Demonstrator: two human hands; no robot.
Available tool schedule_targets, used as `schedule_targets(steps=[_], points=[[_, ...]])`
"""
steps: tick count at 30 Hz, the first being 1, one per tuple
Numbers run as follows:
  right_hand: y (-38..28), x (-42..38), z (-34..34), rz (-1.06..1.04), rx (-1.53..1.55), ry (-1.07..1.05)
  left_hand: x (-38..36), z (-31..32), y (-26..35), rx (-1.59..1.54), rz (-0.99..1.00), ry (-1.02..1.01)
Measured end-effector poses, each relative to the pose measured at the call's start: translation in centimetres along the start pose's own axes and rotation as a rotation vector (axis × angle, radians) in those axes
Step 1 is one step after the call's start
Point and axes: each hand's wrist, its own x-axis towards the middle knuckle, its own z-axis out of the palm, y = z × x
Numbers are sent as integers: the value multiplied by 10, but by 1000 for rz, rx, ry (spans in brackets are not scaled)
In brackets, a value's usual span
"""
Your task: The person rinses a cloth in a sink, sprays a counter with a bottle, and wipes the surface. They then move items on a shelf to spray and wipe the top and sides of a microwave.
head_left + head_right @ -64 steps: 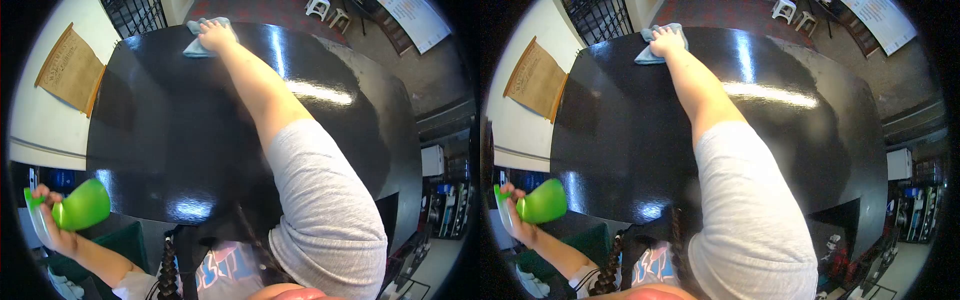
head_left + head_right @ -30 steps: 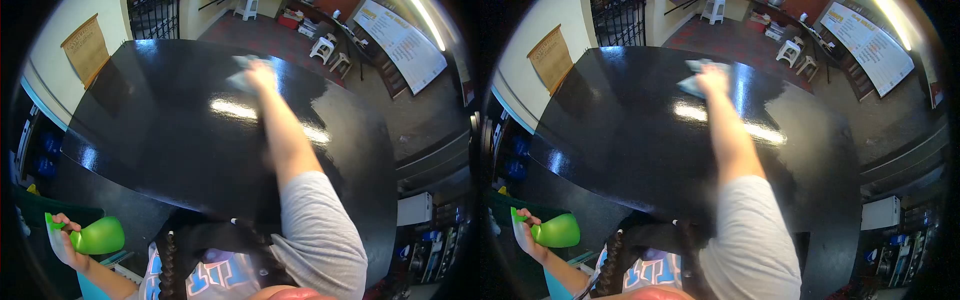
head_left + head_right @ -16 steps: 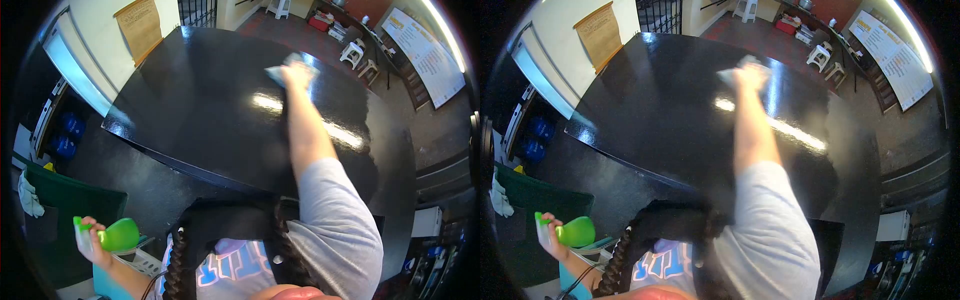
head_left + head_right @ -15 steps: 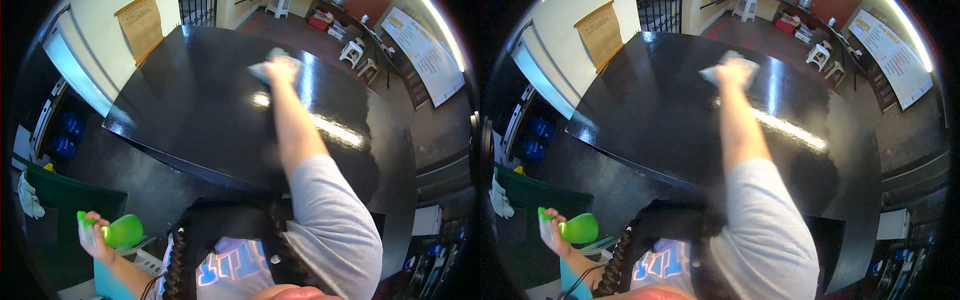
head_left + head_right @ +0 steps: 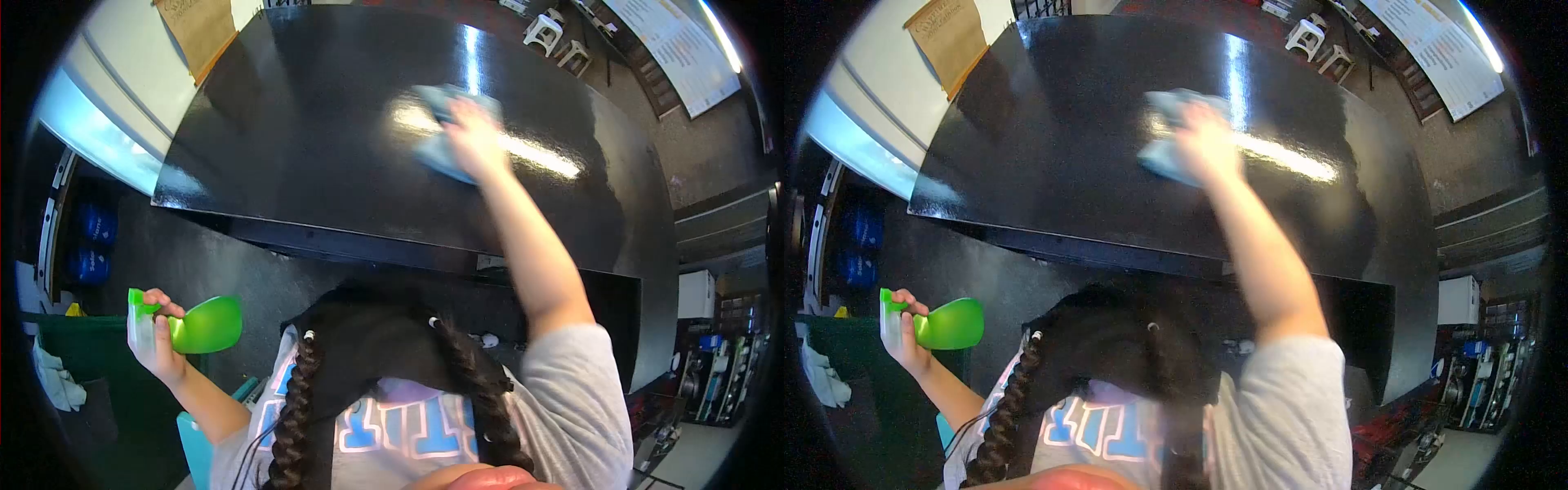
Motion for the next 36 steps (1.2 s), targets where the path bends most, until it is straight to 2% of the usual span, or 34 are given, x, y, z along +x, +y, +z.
schedule_targets(steps=[1, 2, 3, 5, 6, 7, 9, 11, 12, 15, 17, 19, 22, 24, 27, 29, 34, 36], points=[[61, -23, 6, -6, -149, 91, 3, -7, -1, 1, 10, -2], [112, -44, 2, 54, -266, 92, 5, -15, -1, 31, 11, 18], [126, -66, -21, 256, -125, 73, 5, -25, -2, 62, 5, 42], [140, -85, -29, 503, -258, 16, 2, -48, -10, 101, 13, 73], [123, -78, -30, 560, -332, -27, -1, -60, -13, 114, 12, 91], [101, -68, -24, 646, -296, 20, -5, -72, -19, 128, 19, 110], [57, -27, 1, 559, -338, 10, -11, -95, -28, 109, -44, 162], [-13, 31, 46, 371, -245, 34, -14, -109, -42, 102, -127, 226], [-92, 56, 30, 326, -256, -108, -17, -117, -50, 121, -146, 223], [-235, 112, 104, 49, -72, 15, -20, -117, -55, 209, -177, 196], [-339, 133, 139, -87, 16, -18, -26, -120, -62, 191, -167, 205], [-433, 145, 156, -182, 92, -186, -31, -121, -65, 163, -206, 204], [-535, 134, 175, -364, 176, -258, -40, -121, -68, 135, -209, 199], [-564, 118, 191, -415, 232, -232, -40, -118, -70, 134, -198, 170], [-532, 84, 178, -527, 342, -224, -35, -123, -74, 163, -235, 126], [-481, 54, 173, -562, 334, -77, -25, -130, -82, 150, -224, 53], [-282, -19, 105, -382, 188, 128, 14, -135, -104, 103, -183, -71], [-194, -54, 58, -212, 76, 79, 23, -128, -101, 94, -140, -97]])
